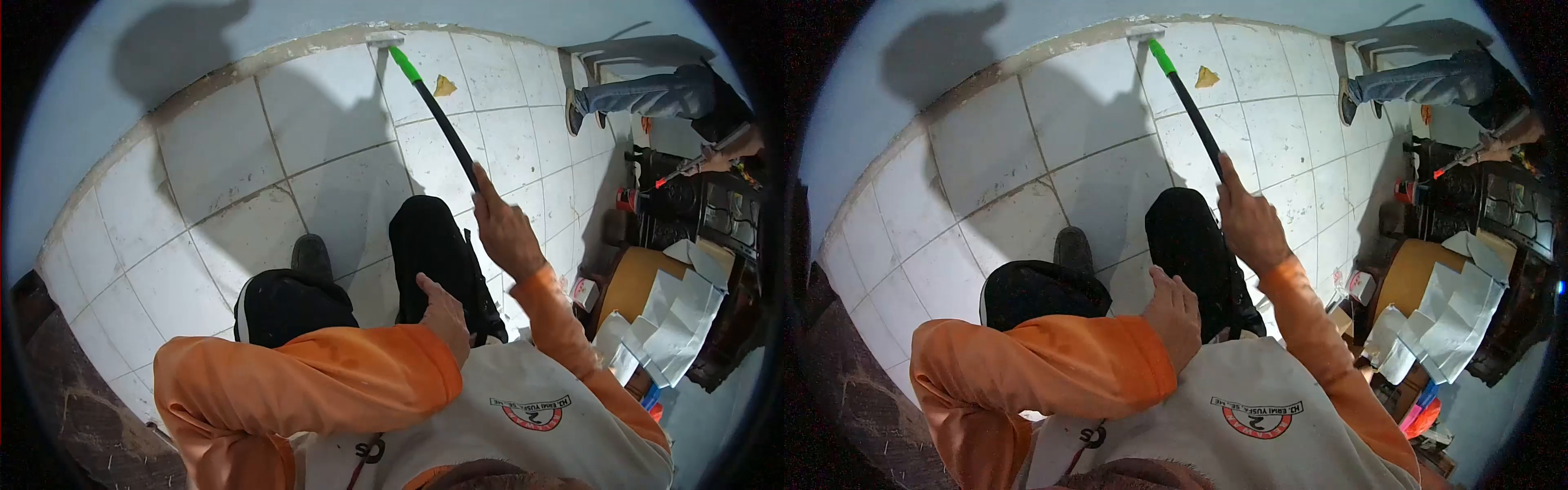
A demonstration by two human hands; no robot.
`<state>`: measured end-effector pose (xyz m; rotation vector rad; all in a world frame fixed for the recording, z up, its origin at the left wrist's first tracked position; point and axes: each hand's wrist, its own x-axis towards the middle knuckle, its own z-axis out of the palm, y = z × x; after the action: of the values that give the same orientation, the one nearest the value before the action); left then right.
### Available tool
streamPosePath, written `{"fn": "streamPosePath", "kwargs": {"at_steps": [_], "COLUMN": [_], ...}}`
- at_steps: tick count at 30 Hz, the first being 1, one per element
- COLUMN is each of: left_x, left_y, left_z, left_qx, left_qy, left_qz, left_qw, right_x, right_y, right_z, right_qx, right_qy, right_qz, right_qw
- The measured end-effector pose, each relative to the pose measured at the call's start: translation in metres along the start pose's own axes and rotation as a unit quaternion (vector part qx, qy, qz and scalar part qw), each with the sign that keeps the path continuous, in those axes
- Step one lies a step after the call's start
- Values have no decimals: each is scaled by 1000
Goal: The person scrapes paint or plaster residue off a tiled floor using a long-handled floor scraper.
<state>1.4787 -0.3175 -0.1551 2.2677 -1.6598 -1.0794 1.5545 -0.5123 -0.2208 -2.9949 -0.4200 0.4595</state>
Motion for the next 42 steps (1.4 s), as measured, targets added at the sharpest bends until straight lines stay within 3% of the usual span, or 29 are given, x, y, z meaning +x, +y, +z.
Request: {"fn": "streamPosePath", "kwargs": {"at_steps": [2, 4, 6, 8, 10, 11, 12, 16, 17, 18, 20, 25, 26, 31, 32, 34, 36, 38, 39, 42], "left_x": [2, 3, -1, -3, 0, 1, 3, 3, 1, -2, -3, 7, 10, 15, 12, 4, 11, 21, 25, 29], "left_y": [3, 0, -6, -8, -3, 0, 1, 10, 10, 12, 16, 36, 39, 50, 51, 52, 55, 56, 55, 51], "left_z": [5, 5, 3, 6, 11, 11, 11, 12, 13, 16, 17, 25, 24, 26, 22, 11, 15, 16, 15, 15], "left_qx": [-13, -2, -6, 2, -3, 0, 6, 13, 12, 20, 35, 63, 64, 60, 55, 62, 54, 43, 38, 33], "left_qy": [9, 15, 11, -8, -9, -11, -22, 4, 6, 15, 21, 38, 37, 89, 89, 43, 43, 50, 44, 50], "left_qz": [-17, -23, -18, -2, -46, -43, -35, -37, -37, -52, -74, -130, -128, -124, -128, -143, -135, -132, -146, -152], "left_qw": [1000, 1000, 1000, 1000, 999, 999, 999, 999, 999, 998, 996, 989, 989, 986, 986, 987, 988, 989, 988, 987], "right_x": [16, 3, -19, -9, 14, 22, 16, -71, -98, -118, -135, -51, -37, -113, -130, -129, -85, -18, 16, 6], "right_y": [-9, 3, 4, 6, 7, -4, 1, 40, 52, 55, 70, 104, 112, 141, 146, 144, 145, 157, 158, 166], "right_z": [1, 5, 1, 5, 11, 5, 6, -2, -2, -13, -13, 4, 6, 2, 4, -4, -6, 17, 21, 23], "right_qx": [40, 41, 34, 42, 29, 21, 23, 0, 2, 22, -1, 10, 12, 4, 7, -22, 21, -46, -27, -37], "right_qy": [-11, 25, -19, -6, 37, -3, -1, -41, -9, -67, -74, 14, -9, -33, 5, -54, -60, 44, 37, 21], "right_qz": [25, -34, 7, 2, -41, 26, 28, 7, -19, 45, 77, -8, -3, -11, -50, 3, 20, -68, -66, -36], "right_qw": [999, 998, 999, 999, 998, 999, 999, 999, 1000, 996, 994, 1000, 1000, 999, 999, 998, 998, 996, 997, 998]}}
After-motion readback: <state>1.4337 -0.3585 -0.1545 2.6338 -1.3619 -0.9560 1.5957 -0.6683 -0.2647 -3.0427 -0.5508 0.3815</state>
